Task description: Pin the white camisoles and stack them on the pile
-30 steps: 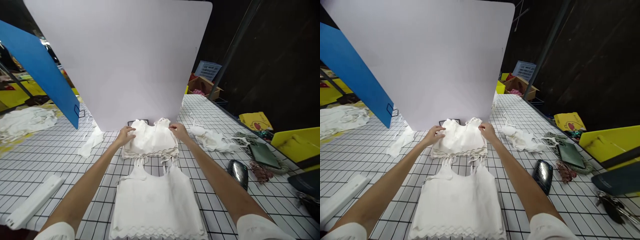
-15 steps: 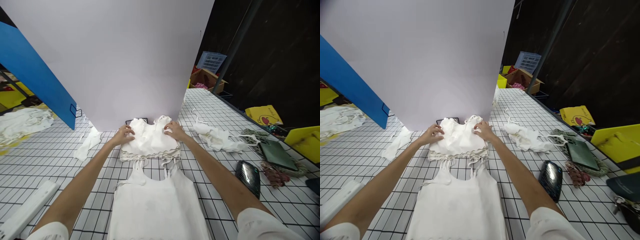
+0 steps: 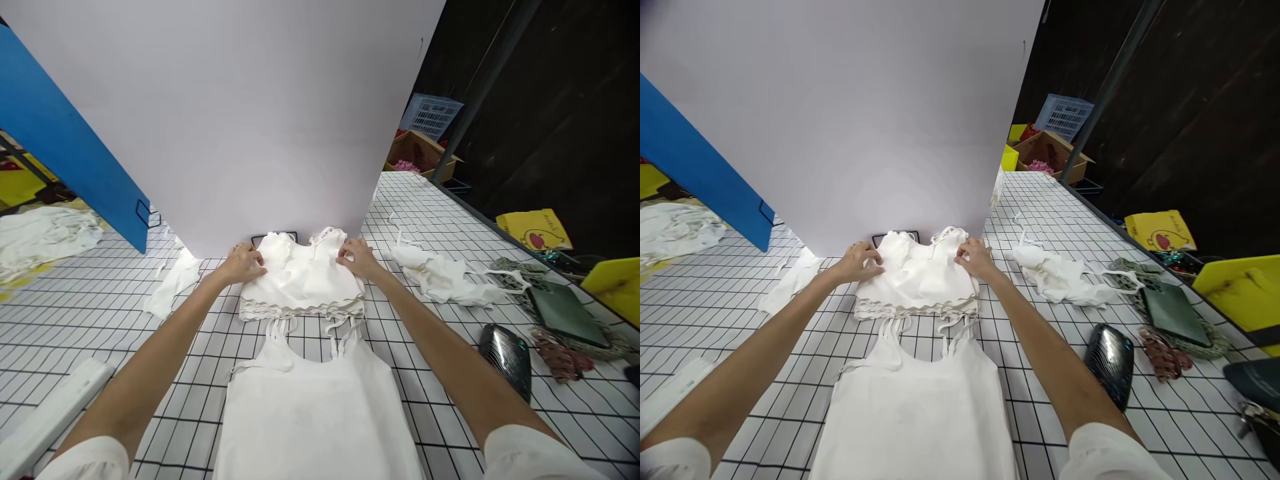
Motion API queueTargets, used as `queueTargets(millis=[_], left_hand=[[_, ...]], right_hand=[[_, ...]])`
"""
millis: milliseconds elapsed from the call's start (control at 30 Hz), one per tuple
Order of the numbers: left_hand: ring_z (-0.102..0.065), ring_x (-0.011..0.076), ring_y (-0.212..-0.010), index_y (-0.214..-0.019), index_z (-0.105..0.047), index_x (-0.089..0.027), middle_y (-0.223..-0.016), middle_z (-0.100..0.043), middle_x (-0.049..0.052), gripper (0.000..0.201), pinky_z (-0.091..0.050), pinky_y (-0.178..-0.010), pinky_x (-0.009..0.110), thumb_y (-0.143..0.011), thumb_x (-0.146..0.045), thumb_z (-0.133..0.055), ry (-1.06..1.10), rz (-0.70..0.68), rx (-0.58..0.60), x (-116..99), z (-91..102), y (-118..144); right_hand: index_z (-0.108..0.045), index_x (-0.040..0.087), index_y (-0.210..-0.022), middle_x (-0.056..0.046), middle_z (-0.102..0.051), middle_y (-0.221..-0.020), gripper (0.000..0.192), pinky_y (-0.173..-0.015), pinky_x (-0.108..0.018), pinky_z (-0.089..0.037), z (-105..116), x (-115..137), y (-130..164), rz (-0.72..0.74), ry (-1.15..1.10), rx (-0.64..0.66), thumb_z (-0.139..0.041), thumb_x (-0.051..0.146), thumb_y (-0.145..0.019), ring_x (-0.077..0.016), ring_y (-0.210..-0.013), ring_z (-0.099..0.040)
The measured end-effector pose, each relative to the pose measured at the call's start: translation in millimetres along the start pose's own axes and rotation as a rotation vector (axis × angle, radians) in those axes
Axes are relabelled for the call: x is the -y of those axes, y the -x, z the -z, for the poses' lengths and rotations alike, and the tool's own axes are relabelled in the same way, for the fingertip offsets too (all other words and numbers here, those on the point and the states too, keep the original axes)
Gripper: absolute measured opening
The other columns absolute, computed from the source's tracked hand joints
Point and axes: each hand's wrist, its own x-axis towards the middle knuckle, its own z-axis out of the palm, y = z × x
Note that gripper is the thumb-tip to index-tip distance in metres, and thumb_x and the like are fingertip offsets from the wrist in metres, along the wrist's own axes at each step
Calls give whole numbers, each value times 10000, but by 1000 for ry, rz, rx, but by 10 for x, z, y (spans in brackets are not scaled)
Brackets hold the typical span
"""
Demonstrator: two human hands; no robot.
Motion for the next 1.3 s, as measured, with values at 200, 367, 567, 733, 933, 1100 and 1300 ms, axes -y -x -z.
queueTargets(millis=[200,367,567,733,933,1100,1300], left_hand=[[-424,346,-1285,-828,-700,-228,-1334,-602,70,121,-314,-1050,525,-785,-308,-620,-51,-172,-23,-127,44,-15],[-567,311,-1017,-865,-708,-246,-887,-719,55,236,-310,-1057,512,-687,-402,-718,6,-35,125,-126,27,-115],[-605,254,-836,-586,-654,-246,-720,-703,29,341,-380,-1023,432,-661,-571,-724,188,28,176,-95,34,-167],[-617,210,-732,-645,-677,-228,-701,-694,15,259,-464,-902,376,-691,-481,-707,330,56,160,-176,33,-118],[-623,216,-848,-812,-654,-198,-866,-683,47,353,-483,-786,319,-800,-545,-586,491,96,-80,-168,77,-236],[-601,232,-868,-771,-663,-195,-908,-665,58,296,-465,-872,374,-684,-472,-723,414,182,-248,-111,-54,-355],[-529,184,-651,-660,-609,-208,-673,-605,20,406,-400,-609,300,-723,-597,-706,390,478,-358,-41,-214,132]], right_hand=[[-618,217,-792,-84,-623,-1049,145,-930,-473,-404,74,-33,-8,-35,-40,-28,-596,354,-834,-306,-1105,-484],[-651,227,-807,-78,-634,-1014,147,-946,-500,-382,50,-40,24,-52,-32,-5,-642,374,-797,-329,-1134,-482],[-642,227,-818,-78,-633,-1052,162,-937,-465,-407,106,-104,69,-56,-49,-32,-614,387,-816,-318,-1131,-490],[-619,228,-782,-76,-643,-1059,157,-915,-447,-422,142,-127,115,-63,-62,-64,-616,383,-804,-311,-1106,-499],[-600,219,-802,-75,-662,-1049,153,-897,-427,-428,141,-120,76,-97,-65,-129,-581,371,-814,-291,-1076,-520],[-579,210,-851,-88,-666,-1058,132,-915,-463,-419,131,-110,67,-182,-52,-219,-570,332,-802,-290,-1050,-543],[-524,233,-658,-51,-632,-702,370,-889,-478,-422,153,-93,409,-267,35,-218,-543,541,-863,-305,-951,-553]])
